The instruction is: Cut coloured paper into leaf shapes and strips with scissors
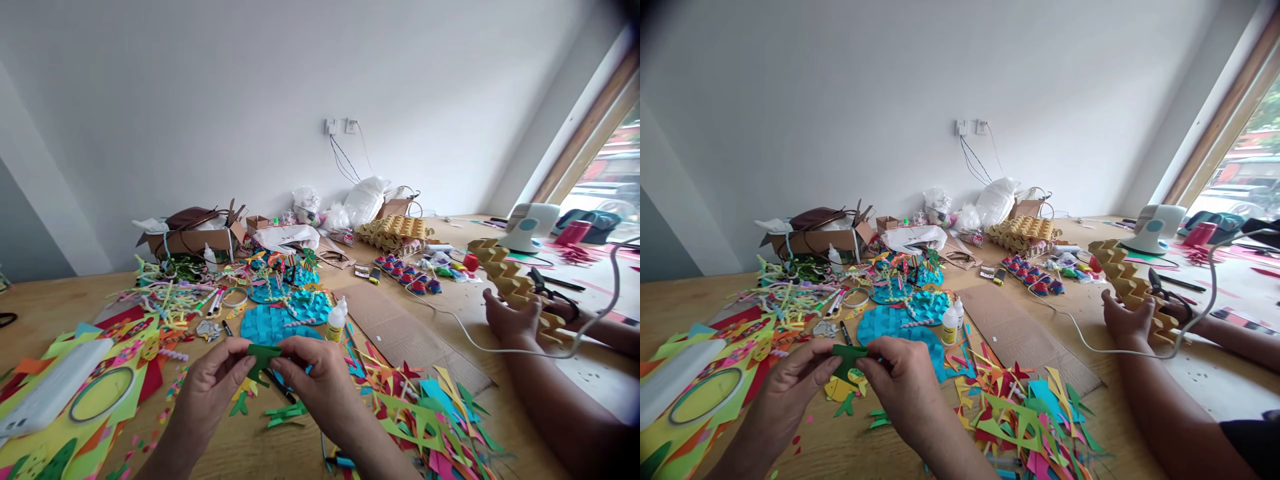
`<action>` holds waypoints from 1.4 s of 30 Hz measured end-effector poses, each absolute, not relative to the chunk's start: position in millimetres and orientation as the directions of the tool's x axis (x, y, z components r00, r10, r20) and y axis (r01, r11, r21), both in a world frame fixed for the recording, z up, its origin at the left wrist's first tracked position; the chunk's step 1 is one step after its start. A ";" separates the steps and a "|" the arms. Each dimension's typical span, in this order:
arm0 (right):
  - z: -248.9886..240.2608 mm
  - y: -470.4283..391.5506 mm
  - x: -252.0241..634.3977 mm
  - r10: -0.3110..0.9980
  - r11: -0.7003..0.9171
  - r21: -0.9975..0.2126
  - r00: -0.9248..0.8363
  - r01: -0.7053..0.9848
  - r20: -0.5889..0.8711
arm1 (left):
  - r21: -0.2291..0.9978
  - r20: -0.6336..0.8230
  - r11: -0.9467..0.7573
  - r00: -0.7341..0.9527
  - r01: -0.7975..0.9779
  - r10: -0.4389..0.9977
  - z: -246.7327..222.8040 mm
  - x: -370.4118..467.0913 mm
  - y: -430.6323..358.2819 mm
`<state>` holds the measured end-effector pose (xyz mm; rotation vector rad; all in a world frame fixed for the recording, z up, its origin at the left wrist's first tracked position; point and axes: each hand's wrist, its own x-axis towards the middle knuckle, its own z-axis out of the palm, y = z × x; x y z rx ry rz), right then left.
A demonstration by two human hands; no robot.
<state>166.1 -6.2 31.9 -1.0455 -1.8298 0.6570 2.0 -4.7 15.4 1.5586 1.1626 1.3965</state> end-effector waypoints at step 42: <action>28.1 -2.1 167.6 0.859 0.511 -0.681 -0.290 0.525 0.421 | 0.910 0.332 -0.339 0.071 0.240 0.941 21.3 1.0 -1.8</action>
